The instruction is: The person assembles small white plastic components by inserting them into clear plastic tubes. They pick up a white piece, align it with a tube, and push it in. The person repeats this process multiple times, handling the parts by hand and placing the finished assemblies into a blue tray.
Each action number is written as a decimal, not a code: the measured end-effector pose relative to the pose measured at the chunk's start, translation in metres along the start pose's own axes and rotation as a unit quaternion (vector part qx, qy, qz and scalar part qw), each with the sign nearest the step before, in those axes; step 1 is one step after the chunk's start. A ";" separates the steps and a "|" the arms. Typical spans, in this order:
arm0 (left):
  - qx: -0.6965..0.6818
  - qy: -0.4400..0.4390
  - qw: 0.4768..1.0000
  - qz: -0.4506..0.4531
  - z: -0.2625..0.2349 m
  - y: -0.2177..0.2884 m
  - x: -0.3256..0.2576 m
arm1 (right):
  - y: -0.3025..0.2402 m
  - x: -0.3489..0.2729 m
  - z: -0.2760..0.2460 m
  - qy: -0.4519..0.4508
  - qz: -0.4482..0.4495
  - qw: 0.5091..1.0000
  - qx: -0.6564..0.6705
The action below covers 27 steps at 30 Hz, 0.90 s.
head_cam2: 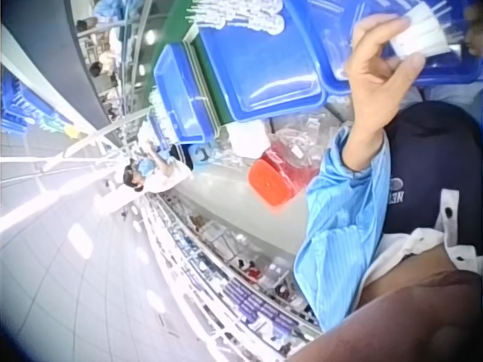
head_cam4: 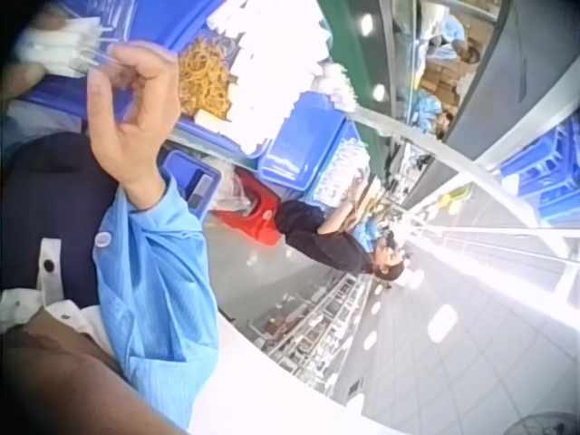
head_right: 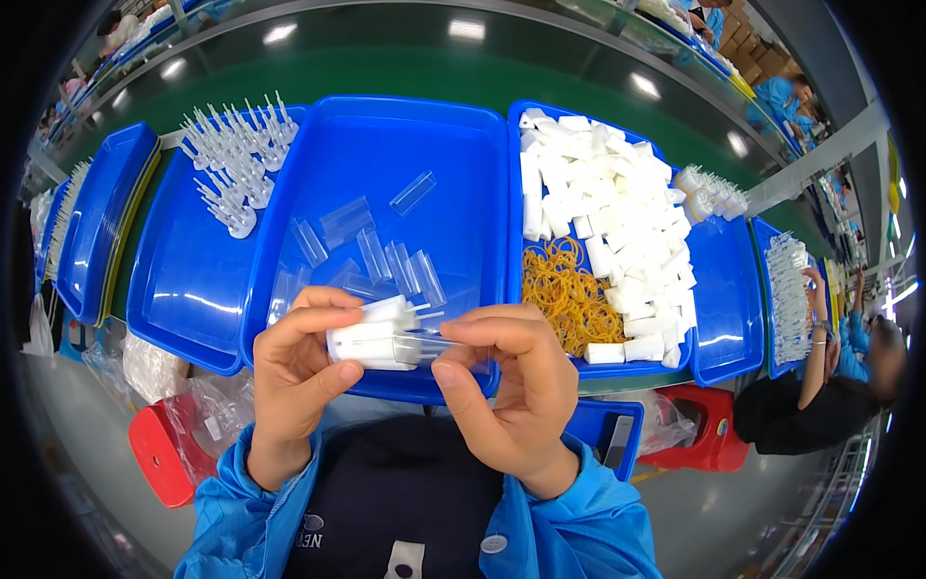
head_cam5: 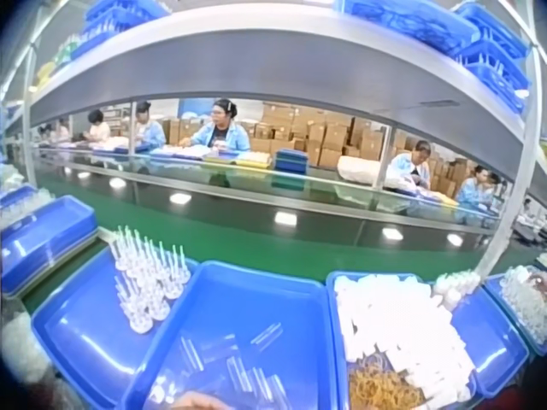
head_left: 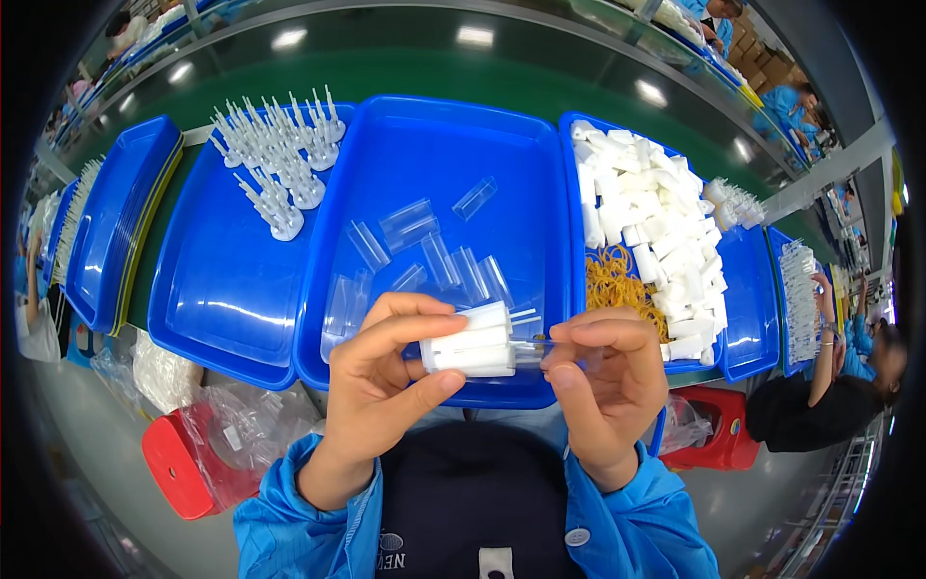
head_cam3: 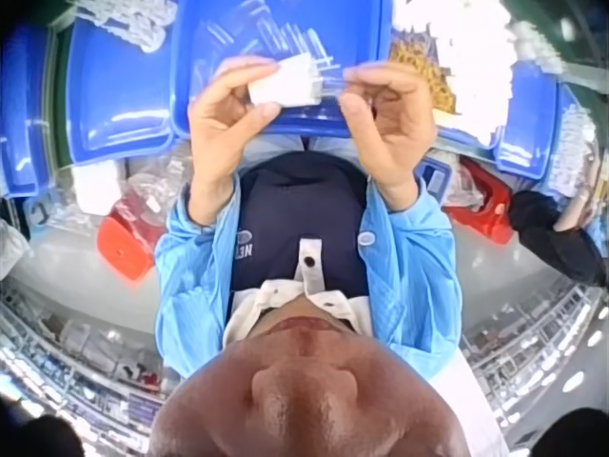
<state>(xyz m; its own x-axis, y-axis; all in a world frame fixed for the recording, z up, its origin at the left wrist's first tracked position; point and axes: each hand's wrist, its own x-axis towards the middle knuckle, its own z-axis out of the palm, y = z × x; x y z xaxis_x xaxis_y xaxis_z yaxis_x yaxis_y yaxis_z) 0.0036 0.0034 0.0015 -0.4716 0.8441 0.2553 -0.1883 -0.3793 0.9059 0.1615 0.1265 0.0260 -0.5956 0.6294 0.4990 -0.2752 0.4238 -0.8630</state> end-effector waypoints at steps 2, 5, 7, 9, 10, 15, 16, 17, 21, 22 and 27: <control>-0.004 0.004 1.000 -0.001 0.000 -0.001 -0.001 | 0.000 0.001 0.002 0.000 -0.022 1.000 -0.021; 0.000 0.001 1.000 -0.001 0.000 0.000 0.000 | 0.000 0.000 0.003 0.007 -0.039 0.997 -0.059; 0.006 0.001 1.000 0.002 0.000 -0.001 -0.001 | -0.001 0.000 0.004 0.016 -0.034 0.998 -0.053; 0.007 -0.003 1.000 0.004 0.000 -0.002 -0.003 | 0.000 0.001 0.005 0.021 -0.035 0.998 -0.047; 0.005 -0.005 1.000 0.004 0.000 -0.002 -0.003 | 0.002 0.000 0.004 0.022 -0.038 0.998 -0.044; 0.028 -0.015 0.999 0.012 0.000 0.000 -0.002 | 0.004 -0.001 0.004 0.028 -0.030 0.999 -0.021; 0.027 -0.011 1.000 0.010 0.001 0.000 -0.002 | 0.004 -0.001 0.004 0.029 -0.027 0.999 -0.018; 0.027 -0.007 1.000 0.008 0.002 0.000 -0.003 | 0.004 -0.001 0.004 0.029 -0.023 0.999 -0.014; 0.067 -0.004 0.998 0.021 0.000 -0.001 -0.003 | 0.004 -0.001 0.004 0.029 -0.012 1.000 0.003; 0.066 -0.002 0.998 0.023 0.000 -0.001 -0.003 | 0.004 -0.001 0.004 0.030 -0.009 0.999 0.008; 0.091 -0.007 0.995 0.041 -0.001 -0.002 -0.002 | 0.004 0.002 0.002 -0.010 -0.030 0.997 -0.068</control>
<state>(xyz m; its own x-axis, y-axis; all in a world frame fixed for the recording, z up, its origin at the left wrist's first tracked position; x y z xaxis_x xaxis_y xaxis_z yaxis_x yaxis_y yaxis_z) 0.0038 0.0020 -0.0013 -0.4666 0.8191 0.3336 0.0089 -0.3728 0.9279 0.1571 0.1282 0.0236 -0.5968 0.5874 0.5466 -0.2069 0.5455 -0.8121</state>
